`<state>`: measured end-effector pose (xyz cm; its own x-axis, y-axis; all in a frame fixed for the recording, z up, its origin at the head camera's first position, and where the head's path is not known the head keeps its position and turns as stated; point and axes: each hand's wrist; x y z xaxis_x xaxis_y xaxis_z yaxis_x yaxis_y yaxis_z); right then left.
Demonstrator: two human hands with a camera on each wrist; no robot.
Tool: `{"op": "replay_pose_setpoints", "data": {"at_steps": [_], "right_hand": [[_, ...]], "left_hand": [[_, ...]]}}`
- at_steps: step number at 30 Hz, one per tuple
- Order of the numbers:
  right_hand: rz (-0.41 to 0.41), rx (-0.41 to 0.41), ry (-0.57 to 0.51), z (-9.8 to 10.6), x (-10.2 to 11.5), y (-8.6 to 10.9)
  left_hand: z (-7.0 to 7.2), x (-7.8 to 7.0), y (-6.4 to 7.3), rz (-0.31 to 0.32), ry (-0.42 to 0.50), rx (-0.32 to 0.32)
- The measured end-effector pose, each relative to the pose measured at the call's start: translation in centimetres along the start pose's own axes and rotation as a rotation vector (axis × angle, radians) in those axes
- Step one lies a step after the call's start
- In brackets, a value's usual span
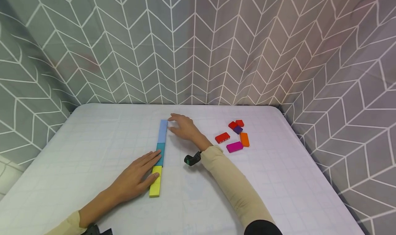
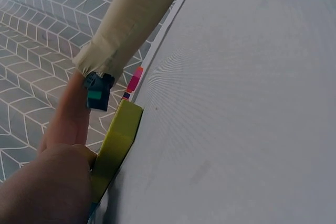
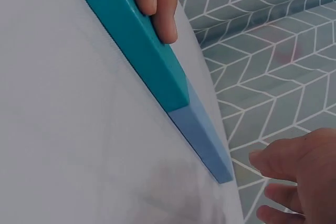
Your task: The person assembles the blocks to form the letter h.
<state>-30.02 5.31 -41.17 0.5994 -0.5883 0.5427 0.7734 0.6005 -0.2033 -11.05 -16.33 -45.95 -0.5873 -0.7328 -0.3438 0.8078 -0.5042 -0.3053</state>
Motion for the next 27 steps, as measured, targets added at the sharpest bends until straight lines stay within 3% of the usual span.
{"op": "replay_pose_setpoints", "data": {"at_steps": [27], "right_hand": [[-0.055,-0.109,-0.04,4.8,-2.3,6.4]], "left_hand": [[-0.1,0.1,0.1,-0.023,-0.002,-0.027]]}}
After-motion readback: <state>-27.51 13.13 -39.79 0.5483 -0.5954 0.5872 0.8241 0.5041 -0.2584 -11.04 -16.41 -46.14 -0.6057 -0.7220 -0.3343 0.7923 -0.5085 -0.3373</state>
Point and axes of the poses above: each hand's wrist, its own y-axis away from the middle knuckle, its own z-axis out of the back of the hand, x = y × z, and after that the axes turned 4 degrees about -z, right-handed
